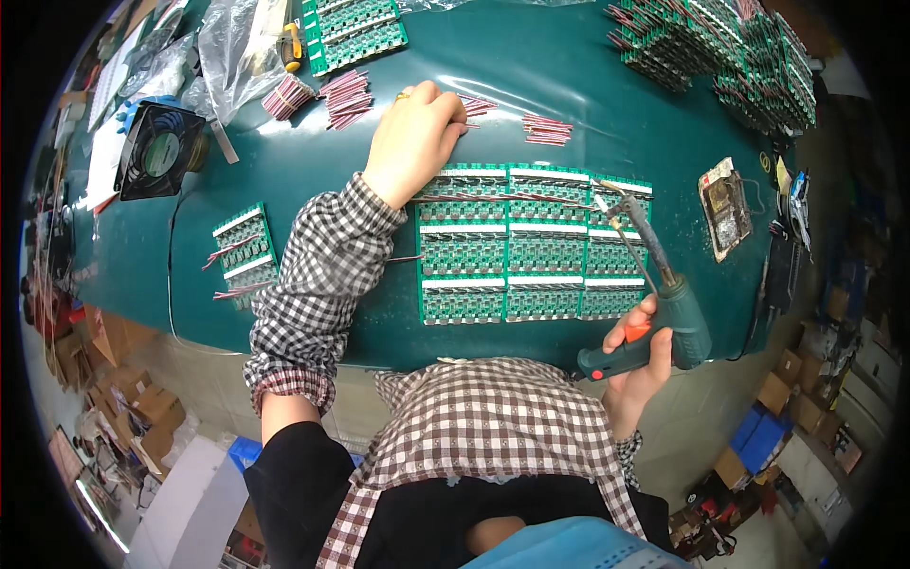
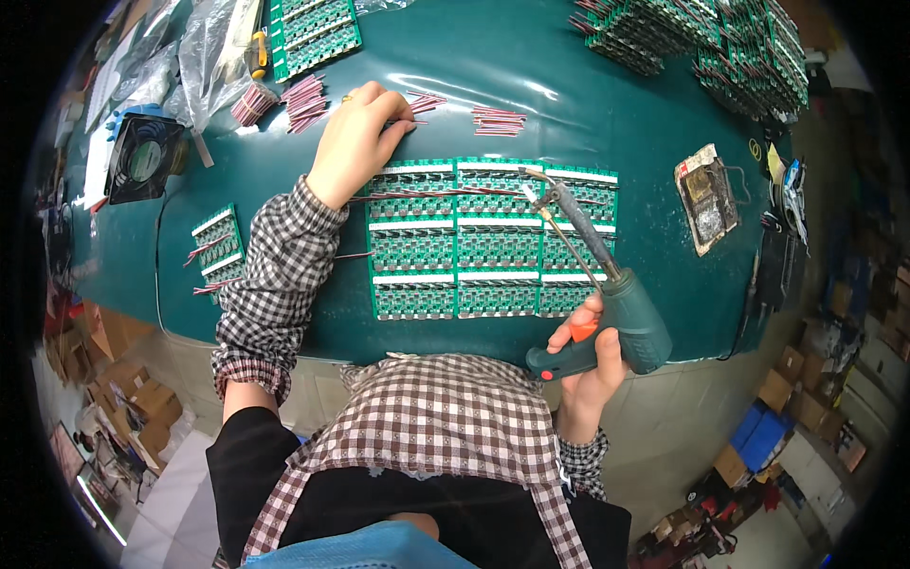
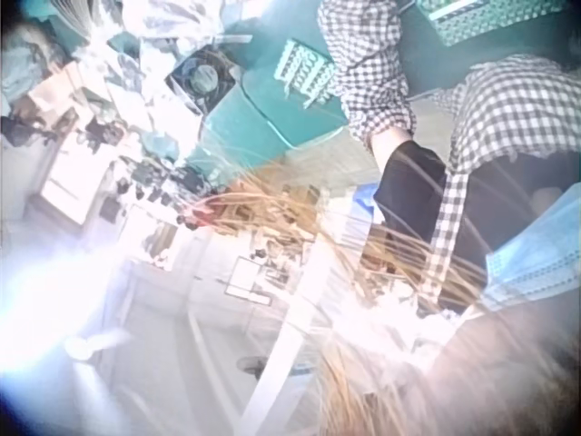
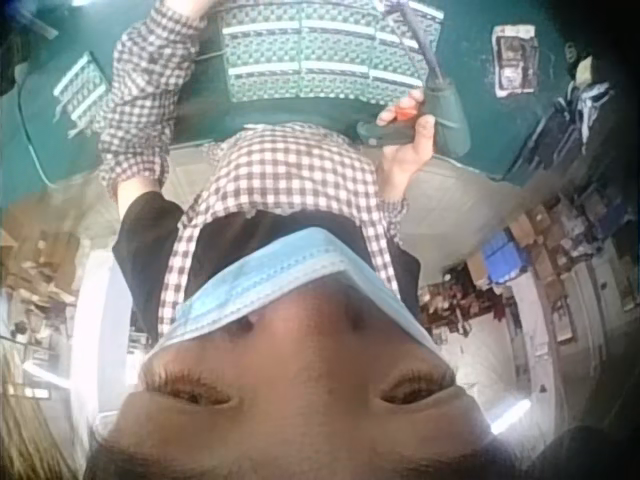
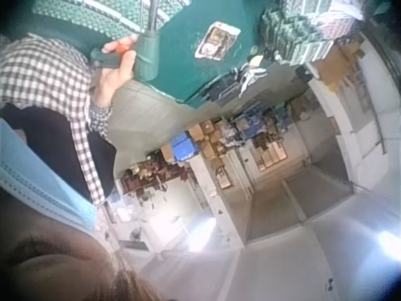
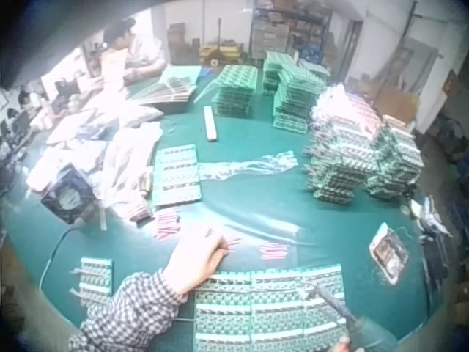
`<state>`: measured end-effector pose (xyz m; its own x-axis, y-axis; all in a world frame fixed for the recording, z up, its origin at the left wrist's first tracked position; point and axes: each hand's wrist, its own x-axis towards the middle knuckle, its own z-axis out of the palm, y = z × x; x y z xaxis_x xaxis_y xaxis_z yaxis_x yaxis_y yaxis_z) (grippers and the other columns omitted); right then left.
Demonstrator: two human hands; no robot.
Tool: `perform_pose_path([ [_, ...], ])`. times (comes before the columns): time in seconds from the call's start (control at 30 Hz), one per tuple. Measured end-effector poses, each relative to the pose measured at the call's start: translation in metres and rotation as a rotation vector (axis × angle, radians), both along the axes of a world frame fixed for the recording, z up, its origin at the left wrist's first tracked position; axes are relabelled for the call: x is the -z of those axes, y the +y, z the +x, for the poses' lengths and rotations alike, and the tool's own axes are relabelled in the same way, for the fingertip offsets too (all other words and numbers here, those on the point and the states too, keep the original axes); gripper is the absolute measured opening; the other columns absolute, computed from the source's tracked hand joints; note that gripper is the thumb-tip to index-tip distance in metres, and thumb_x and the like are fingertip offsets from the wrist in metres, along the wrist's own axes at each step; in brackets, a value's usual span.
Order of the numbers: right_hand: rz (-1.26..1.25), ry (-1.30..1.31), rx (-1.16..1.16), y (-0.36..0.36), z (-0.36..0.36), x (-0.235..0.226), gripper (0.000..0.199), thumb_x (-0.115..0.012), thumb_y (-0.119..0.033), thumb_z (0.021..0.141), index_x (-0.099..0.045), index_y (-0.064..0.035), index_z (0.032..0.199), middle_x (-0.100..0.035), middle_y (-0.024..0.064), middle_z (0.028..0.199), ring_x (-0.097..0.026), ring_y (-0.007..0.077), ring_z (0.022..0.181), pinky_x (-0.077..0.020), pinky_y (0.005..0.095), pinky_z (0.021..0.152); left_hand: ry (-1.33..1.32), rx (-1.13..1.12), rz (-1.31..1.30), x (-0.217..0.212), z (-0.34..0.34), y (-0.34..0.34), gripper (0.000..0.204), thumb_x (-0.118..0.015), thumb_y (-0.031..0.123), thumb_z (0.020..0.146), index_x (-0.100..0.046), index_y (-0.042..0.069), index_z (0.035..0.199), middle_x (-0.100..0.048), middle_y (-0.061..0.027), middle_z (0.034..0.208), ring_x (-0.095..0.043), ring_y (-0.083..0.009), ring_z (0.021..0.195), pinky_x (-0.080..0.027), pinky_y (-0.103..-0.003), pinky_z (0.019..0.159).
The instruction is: The person uses a soldering iron to attach small red wires to green circuit boards arranged on a workbench. They repeatedly pick up wires, position them on the board, and apply heat to secure the connections. The process is repetitive, focusing on individual solder joints across multiple boards.
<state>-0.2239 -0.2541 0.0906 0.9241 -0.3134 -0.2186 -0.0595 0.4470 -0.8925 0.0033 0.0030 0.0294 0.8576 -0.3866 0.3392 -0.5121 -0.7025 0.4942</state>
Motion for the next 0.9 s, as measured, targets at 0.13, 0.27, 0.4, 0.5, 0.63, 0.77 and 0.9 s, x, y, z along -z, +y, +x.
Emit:
perform_pose_path([
  [0.13,-0.013,0.066,0.05,0.004,0.0,0.001,0.044,-0.058,-0.038,0.09,-0.046,-0.0015,0.111,-0.056,0.0065,0.088,-0.057,0.0158,0.064,-0.0491,0.0269,0.052,0.005,0.051,0.053,0.007,0.006,0.001,0.011,-0.066,0.011,0.078,-0.058,0.005,0.081,-0.055,-0.0106,0.083,-0.054,-0.0304,0.083,-0.044,-0.039,0.072],
  [0.27,0.004,0.079,0.035,0.005,0.002,0.001,0.044,-0.058,-0.038,0.09,-0.046,-0.0019,0.111,-0.056,0.0062,0.088,-0.057,0.0156,0.064,-0.0492,0.0272,0.052,-0.047,0.065,0.128,0.01,0.006,-0.001,0.012,-0.065,0.013,0.079,-0.056,0.004,0.082,-0.054,-0.0111,0.083,-0.054,-0.0305,0.082,-0.044,-0.04,0.071],
  [0.4,0.076,0.049,0.08,0.008,0.002,0.002,0.042,-0.058,-0.032,0.091,-0.049,0.0038,0.11,-0.056,0.0097,0.088,-0.061,0.0182,0.063,-0.0531,0.0279,0.05,-0.035,0.055,0.044,0.006,0.002,-0.001,0.012,-0.064,0.013,0.081,-0.055,0.005,0.082,-0.053,-0.0111,0.084,-0.053,-0.0306,0.082,-0.044,-0.04,0.071],
  [0.5,0.177,0.048,0.061,0.011,0.005,0.0,0.042,-0.056,-0.034,0.091,-0.047,0.0029,0.111,-0.057,0.0096,0.088,-0.061,0.0183,0.064,-0.0532,0.0281,0.051,-0.03,0.07,0.076,0.009,0.004,0.003,0.012,-0.063,0.014,0.082,-0.055,0.005,0.083,-0.053,-0.0109,0.083,-0.053,-0.0305,0.082,-0.044,-0.04,0.071],
  [0.63,0.339,0.075,0.035,0.01,0.006,0.0,0.041,-0.054,-0.036,0.093,-0.047,0.0011,0.11,-0.058,0.0086,0.088,-0.059,0.0177,0.063,-0.0515,0.0282,0.051,-0.07,0.092,0.15,0.008,0.007,0.001,0.012,-0.062,0.013,0.082,-0.055,0.004,0.084,-0.053,-0.011,0.084,-0.054,-0.0303,0.083,-0.044,-0.04,0.071],
  [0.77,0.398,0.095,0.01,0.008,0.007,0.003,0.041,-0.051,-0.038,0.094,-0.047,-0.0003,0.11,-0.058,0.0073,0.088,-0.058,0.0167,0.062,-0.0497,0.0278,0.05,-0.096,0.087,0.167,0.01,0.007,0.003,0.011,-0.061,0.012,0.082,-0.054,0.004,0.084,-0.053,-0.0113,0.084,-0.054,-0.0302,0.084,-0.044,-0.04,0.072],
  [0.9,0.4,0.109,0.0,0.01,0.007,0.003,0.041,-0.051,-0.038,0.094,-0.048,-0.0007,0.11,-0.058,0.0065,0.088,-0.058,0.0163,0.062,-0.0495,0.0276,0.05,-0.086,0.067,0.143,0.011,0.004,0.007,0.011,-0.061,0.012,0.083,-0.054,0.003,0.084,-0.053,-0.0117,0.084,-0.054,-0.0302,0.083,-0.045,-0.04,0.072],
])
